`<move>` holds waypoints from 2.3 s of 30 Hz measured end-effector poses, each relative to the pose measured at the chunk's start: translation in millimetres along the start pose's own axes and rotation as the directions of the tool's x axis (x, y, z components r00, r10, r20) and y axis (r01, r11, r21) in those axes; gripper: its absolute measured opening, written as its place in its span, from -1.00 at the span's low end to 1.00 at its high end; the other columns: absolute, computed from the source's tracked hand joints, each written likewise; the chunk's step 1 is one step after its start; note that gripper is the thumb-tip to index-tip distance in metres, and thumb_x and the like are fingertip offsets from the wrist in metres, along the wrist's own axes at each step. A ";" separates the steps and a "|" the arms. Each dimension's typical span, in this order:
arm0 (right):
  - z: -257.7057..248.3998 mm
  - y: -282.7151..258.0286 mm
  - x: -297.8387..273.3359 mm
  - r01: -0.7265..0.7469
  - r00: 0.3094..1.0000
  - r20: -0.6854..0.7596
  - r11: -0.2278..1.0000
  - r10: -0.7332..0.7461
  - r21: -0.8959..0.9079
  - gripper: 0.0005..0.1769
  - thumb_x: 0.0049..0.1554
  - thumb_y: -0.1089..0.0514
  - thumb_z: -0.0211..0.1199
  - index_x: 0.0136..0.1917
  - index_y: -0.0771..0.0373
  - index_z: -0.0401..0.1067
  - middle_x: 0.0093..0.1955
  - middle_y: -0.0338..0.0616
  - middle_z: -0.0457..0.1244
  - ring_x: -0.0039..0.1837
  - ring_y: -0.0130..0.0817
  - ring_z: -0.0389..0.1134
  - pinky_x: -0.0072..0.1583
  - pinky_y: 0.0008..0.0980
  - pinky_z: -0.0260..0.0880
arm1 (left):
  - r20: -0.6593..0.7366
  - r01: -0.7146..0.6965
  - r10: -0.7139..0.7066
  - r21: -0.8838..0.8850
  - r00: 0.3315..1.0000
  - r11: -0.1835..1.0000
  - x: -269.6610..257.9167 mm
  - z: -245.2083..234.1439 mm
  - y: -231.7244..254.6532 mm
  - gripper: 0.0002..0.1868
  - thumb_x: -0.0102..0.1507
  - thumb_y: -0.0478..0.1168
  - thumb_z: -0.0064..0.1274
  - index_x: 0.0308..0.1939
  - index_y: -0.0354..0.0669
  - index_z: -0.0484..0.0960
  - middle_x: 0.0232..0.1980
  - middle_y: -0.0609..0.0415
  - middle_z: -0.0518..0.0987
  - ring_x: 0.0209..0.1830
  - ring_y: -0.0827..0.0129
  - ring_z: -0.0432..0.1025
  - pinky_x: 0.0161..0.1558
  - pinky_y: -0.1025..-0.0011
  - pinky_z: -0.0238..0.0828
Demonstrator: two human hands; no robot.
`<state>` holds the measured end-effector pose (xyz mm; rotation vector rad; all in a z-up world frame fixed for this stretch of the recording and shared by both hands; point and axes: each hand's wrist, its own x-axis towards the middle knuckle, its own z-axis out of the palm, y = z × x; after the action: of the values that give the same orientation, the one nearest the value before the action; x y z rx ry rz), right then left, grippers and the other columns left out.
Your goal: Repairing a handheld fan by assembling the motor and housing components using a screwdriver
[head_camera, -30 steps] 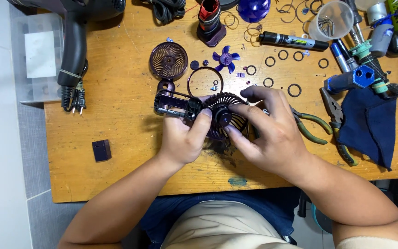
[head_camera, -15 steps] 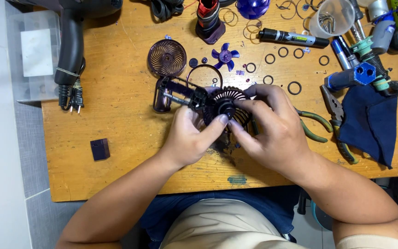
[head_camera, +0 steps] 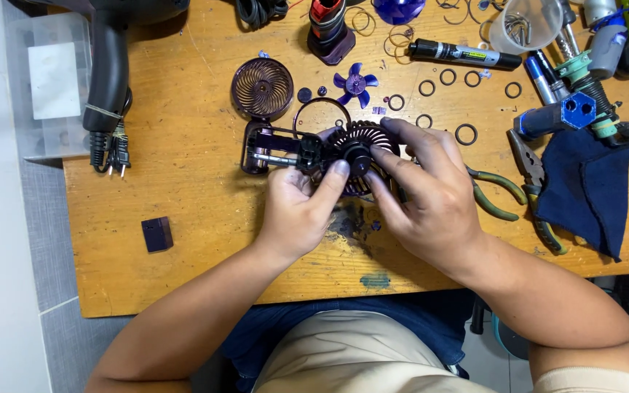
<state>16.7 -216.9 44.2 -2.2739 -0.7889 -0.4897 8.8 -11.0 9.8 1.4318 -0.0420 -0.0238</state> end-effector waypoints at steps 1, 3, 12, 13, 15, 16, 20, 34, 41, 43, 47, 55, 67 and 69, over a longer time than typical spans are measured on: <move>0.1 -2.2 1.1 -0.001 1.000 0.002 1.000 0.001 0.000 -0.70 0.41 0.32 0.51 0.34 0.51 0.58 0.49 0.49 0.34 0.35 0.36 0.42 0.40 0.20 0.48 | 0.000 0.002 -0.002 -0.001 1.000 1.000 -0.4 -1.0 1.2 -0.58 0.53 -0.25 0.17 0.44 -0.35 0.63 0.39 -0.13 0.73 0.46 0.18 0.61 0.63 0.23 0.53; 0.6 -6.8 3.6 -0.061 0.998 -0.011 0.998 0.062 0.020 -0.78 0.40 0.32 0.47 0.26 0.51 0.62 0.44 0.42 0.39 0.36 0.30 0.42 0.41 0.14 0.46 | -0.056 0.126 -0.121 0.096 0.991 0.987 -1.7 -3.5 3.6 -0.79 0.52 -0.16 0.20 -0.08 -0.19 0.85 -0.13 0.15 0.83 -0.13 0.47 0.70 -0.04 0.42 0.74; 9.6 -5.5 6.1 -0.085 0.996 -0.026 0.996 0.085 0.025 -0.87 0.45 0.35 0.38 0.24 0.45 0.58 0.45 0.32 0.41 0.39 0.25 0.40 0.46 0.12 0.41 | -0.148 -0.004 0.065 0.378 0.987 0.926 -5.6 0.9 14.4 -0.78 0.47 -0.16 0.22 -0.19 -0.18 0.83 -0.24 0.14 0.83 -0.28 0.44 0.73 -0.21 0.39 0.72; 8.7 -5.8 6.7 -0.085 0.996 -0.023 0.996 0.085 0.025 -0.87 0.45 0.35 0.38 0.24 0.45 0.58 0.45 0.32 0.41 0.39 0.25 0.40 0.46 0.12 0.41 | -0.150 -0.002 0.063 0.376 0.987 0.927 -5.8 0.4 14.6 -0.78 0.47 -0.16 0.22 -0.19 -0.18 0.83 -0.24 0.14 0.83 -0.28 0.44 0.73 -0.21 0.39 0.72; 7.1 -5.7 8.9 -0.058 0.998 -0.032 0.998 0.058 0.009 -0.86 0.44 0.38 0.42 0.24 0.50 0.62 0.41 0.35 0.42 0.36 0.26 0.41 0.41 0.11 0.46 | -0.134 -0.008 0.066 0.393 0.989 0.919 -5.0 -0.6 15.1 -0.75 0.47 -0.17 0.21 -0.26 -0.17 0.80 -0.31 0.16 0.80 -0.40 0.45 0.68 -0.35 0.39 0.63; 6.1 -4.2 8.8 -0.060 0.998 -0.029 0.998 0.060 0.009 -0.86 0.44 0.38 0.42 0.24 0.50 0.62 0.41 0.35 0.42 0.36 0.26 0.41 0.41 0.11 0.46 | -0.135 -0.005 0.063 0.392 0.989 0.920 -4.7 -1.3 15.0 -0.75 0.47 -0.17 0.21 -0.26 -0.17 0.80 -0.31 0.16 0.80 -0.40 0.45 0.68 -0.35 0.39 0.63; 4.2 10.6 3.5 0.014 1.000 0.028 1.000 -0.014 0.003 -0.68 0.42 0.43 0.47 0.41 0.43 0.59 0.45 0.36 0.41 0.36 0.24 0.39 0.39 0.13 0.44 | -0.079 -0.054 0.086 0.344 0.993 0.938 -4.5 -2.6 12.9 -0.76 0.47 -0.20 0.20 0.09 -0.31 0.77 0.02 -0.04 0.84 0.02 0.27 0.76 0.15 0.30 0.75; -13.3 25.2 9.8 0.026 0.931 0.350 0.976 -0.103 0.218 -0.51 0.33 0.38 0.28 0.50 0.17 0.56 0.57 0.35 0.23 0.55 0.33 0.28 0.57 0.23 0.31 | 0.599 0.099 -0.125 0.076 0.791 0.992 13.5 -37.2 42.0 0.00 0.42 -0.21 0.23 0.83 -0.13 -0.04 0.83 -0.22 0.28 0.86 0.08 0.19 0.83 0.09 0.18; -24.7 12.9 16.7 -0.156 0.948 0.318 0.901 0.021 0.404 -0.72 0.40 0.31 0.36 0.36 0.39 0.57 0.50 0.36 0.36 0.54 0.19 0.45 0.60 0.03 0.42 | 0.526 0.130 -0.013 -0.186 0.851 0.974 10.6 -42.2 1.3 -0.01 0.45 0.23 0.33 0.75 -0.21 0.23 0.73 -0.20 0.42 0.81 -0.02 0.33 0.88 -0.01 0.29; -26.8 11.0 18.2 -0.226 0.936 0.345 0.872 0.071 0.435 -0.74 0.40 0.29 0.35 0.33 0.40 0.56 0.52 0.35 0.37 0.59 0.17 0.46 0.66 0.01 0.42 | 0.514 0.146 -0.010 -0.224 0.857 0.964 9.3 -39.9 -2.1 0.00 0.46 0.29 0.30 0.74 -0.24 0.27 0.70 -0.20 0.49 0.77 0.02 0.40 0.85 0.04 0.34; -28.6 12.4 15.4 -0.252 0.933 0.338 0.891 0.121 0.377 -0.80 0.43 0.33 0.26 0.25 0.39 0.62 0.44 0.34 0.43 0.52 0.16 0.50 0.58 -0.02 0.47 | 0.507 0.269 -0.095 -0.281 0.857 0.921 6.0 -37.0 -10.4 -0.05 0.40 0.22 0.37 0.67 -0.26 0.36 0.54 -0.14 0.62 0.58 0.19 0.52 0.64 0.20 0.53; -21.3 8.1 9.6 -0.233 0.945 0.296 0.924 0.141 0.302 -0.86 0.45 0.36 0.22 0.22 0.42 0.55 0.41 0.39 0.42 0.48 0.21 0.50 0.52 -0.01 0.44 | 0.492 0.251 -0.120 -0.209 0.862 0.945 8.6 -34.4 -6.2 -0.02 0.38 0.30 0.33 0.67 -0.22 0.34 0.57 -0.16 0.60 0.63 0.21 0.48 0.67 0.23 0.49; -22.4 -4.5 5.9 -0.203 0.973 0.156 0.951 0.170 0.233 -0.91 0.47 0.41 0.18 0.13 0.45 0.51 0.44 0.37 0.36 0.49 0.25 0.42 0.54 0.07 0.41 | 0.494 0.364 -0.253 -0.142 0.832 0.920 4.3 -26.2 12.4 -0.09 0.27 -0.43 0.45 0.65 -0.30 0.33 0.47 -0.06 0.59 0.45 0.36 0.53 0.58 0.35 0.53; -23.6 -7.4 4.7 -0.282 0.955 0.170 0.919 0.243 0.274 -0.89 0.48 0.37 0.17 0.14 0.42 0.52 0.45 0.32 0.33 0.52 0.19 0.40 0.57 0.01 0.38 | 0.521 0.312 -0.184 -0.170 0.834 0.935 3.4 -28.2 7.4 -0.07 0.32 -0.45 0.41 0.72 -0.29 0.27 0.58 -0.06 0.50 0.59 0.35 0.42 0.70 0.34 0.37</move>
<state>12.5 -227.1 66.9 -2.1018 -0.5626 -0.0870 13.3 17.8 13.3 1.1371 -0.2693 -0.6024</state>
